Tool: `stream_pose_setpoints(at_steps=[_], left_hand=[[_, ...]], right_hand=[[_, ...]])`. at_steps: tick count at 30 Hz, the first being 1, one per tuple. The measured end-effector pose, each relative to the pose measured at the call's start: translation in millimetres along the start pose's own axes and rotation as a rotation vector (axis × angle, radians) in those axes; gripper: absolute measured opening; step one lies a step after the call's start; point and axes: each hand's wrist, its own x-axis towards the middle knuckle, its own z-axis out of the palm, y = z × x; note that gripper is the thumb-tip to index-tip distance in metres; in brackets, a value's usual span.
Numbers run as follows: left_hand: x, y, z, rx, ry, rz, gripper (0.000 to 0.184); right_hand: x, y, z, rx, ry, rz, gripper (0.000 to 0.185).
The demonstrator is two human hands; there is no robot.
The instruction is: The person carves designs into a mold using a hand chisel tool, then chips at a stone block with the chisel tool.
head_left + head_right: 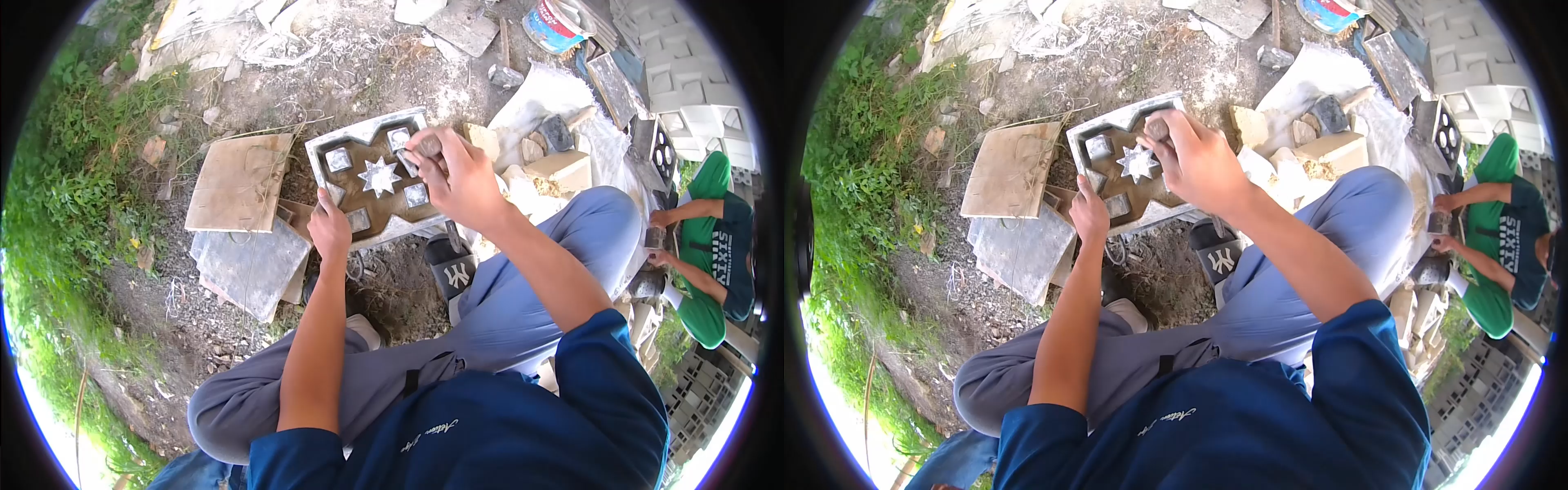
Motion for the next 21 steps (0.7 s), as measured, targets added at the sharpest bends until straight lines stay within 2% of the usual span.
stream_pose_setpoints(at_steps=[2,6,9,10,13,19,21], left_hand=[[1.0,-1.2,0.0,0.000,0.028,-0.004,0.079],[2.4,-0.1,-4.4,0.022,-0.035,-0.011,0.079],[1.6,-3.0,0.9,-0.010,0.024,-0.009,0.079],[1.7,-3.7,0.8,0.002,0.026,0.012,0.079],[-0.2,-9.7,0.4,0.005,-0.007,-0.002,0.078],[-4.0,-2.4,-1.2,-0.016,0.048,-0.004,0.078],[-2.2,1.2,-2.9,-0.019,0.012,-0.014,0.079]], right_hand=[[2.6,-4.3,3.4,0.064,0.009,-0.049,0.023],[14.6,-0.2,5.7,0.009,0.023,0.033,0.022],[13.8,-4.3,-6.4,0.035,0.031,0.058,0.018],[10.9,-5.4,-3.1,0.074,0.102,-0.017,0.017],[17.4,-0.5,0.4,-0.064,0.005,0.090,0.022],[11.4,-3.0,0.1,0.075,0.038,-0.038,0.027],[17.0,4.5,5.8,-0.100,-0.001,0.073,0.023]])
